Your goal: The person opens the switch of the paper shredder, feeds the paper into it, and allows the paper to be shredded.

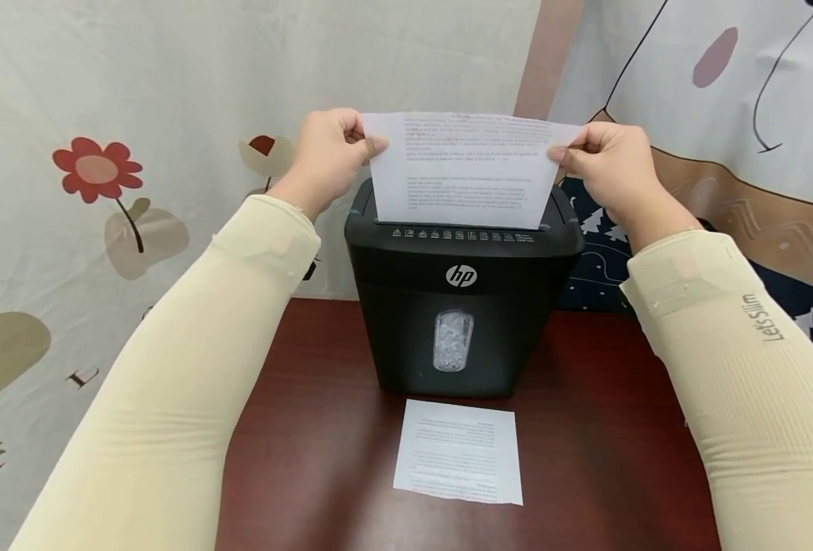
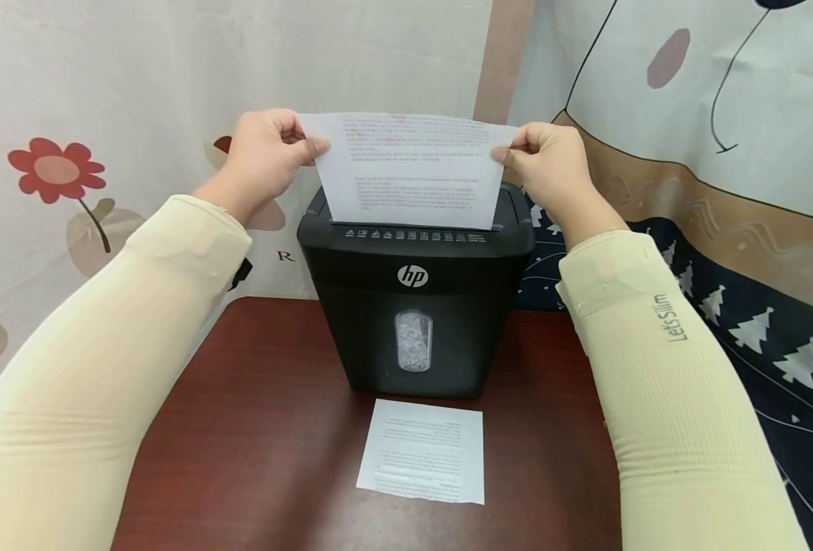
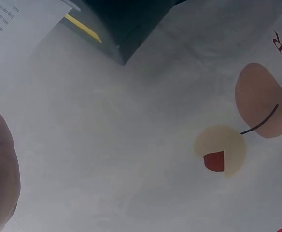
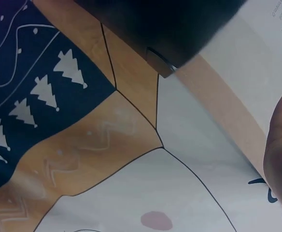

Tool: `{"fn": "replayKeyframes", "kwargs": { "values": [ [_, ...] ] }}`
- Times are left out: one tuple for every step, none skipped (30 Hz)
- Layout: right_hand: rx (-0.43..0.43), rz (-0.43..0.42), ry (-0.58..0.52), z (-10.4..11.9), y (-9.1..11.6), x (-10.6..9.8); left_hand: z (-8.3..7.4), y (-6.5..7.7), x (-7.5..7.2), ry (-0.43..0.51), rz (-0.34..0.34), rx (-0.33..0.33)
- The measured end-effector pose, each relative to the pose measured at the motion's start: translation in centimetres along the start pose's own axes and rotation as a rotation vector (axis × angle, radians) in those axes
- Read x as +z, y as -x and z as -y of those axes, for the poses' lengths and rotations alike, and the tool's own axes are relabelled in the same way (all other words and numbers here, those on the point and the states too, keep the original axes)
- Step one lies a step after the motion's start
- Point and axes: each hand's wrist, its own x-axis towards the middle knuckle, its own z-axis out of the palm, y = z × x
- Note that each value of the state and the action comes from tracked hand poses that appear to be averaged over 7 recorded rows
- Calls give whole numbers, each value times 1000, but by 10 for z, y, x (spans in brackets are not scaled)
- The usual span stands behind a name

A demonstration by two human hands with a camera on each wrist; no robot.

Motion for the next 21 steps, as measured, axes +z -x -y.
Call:
{"fn": "replayKeyframes", "kwargs": {
  "values": [
    [1, 0, 15, -1, 0, 0, 0, 0, 1, -5, 2, 5],
    [1, -1, 26, -2, 0, -1, 1, 0, 2, -11, 2, 11],
    [1, -3, 35, -3, 1, -1, 1, -1, 3, -18, 1, 17],
    [0, -6, 44, -4, 1, -1, 1, -1, 3, -21, 2, 20],
    [-2, -9, 49, -5, 1, -1, 1, -1, 4, -23, 4, 20],
    [-4, -11, 49, -6, 1, -1, 1, -1, 5, -30, 5, 23],
    [-1, -12, 48, -7, 2, -1, 2, -1, 5, -34, 7, 23],
    [-1, -14, 49, -7, 2, 0, 2, -1, 6, -38, 9, 23],
    [4, -13, 52, -8, 2, 0, 2, -1, 6, -42, 12, 22],
    [8, -10, 62, -9, 2, 1, 3, -1, 7, -45, 16, 20],
    [15, -7, 68, -9, 3, 1, 3, -1, 7, -49, 18, 20],
    [17, -4, 75, -10, 3, 2, 3, -1, 7, -51, 20, 17],
    [21, 0, 80, -10, 3, 3, 4, -1, 7, -49, 23, 12],
    [19, 4, 84, -11, 3, 4, 5, -1, 7, -50, 24, 10],
    [18, 9, 86, -11, 3, 5, 5, -1, 7, -50, 26, 8],
    [17, 12, 83, -11, 3, 6, 6, -1, 6, -48, 28, 3],
    [15, 15, 80, -11, 3, 6, 6, -1, 6, -49, 29, 0],
    [11, 18, 80, -11, 2, 7, 7, -1, 6, -49, 30, -4],
    [11, 22, 80, -11, 2, 7, 7, -1, 5, -52, 31, -6],
    [11, 25, 83, -11, 2, 8, 8, -1, 5, -58, 31, -7],
    [14, 27, 89, -11, 2, 8, 8, -1, 5, -64, 31, -10]
  ]
}}
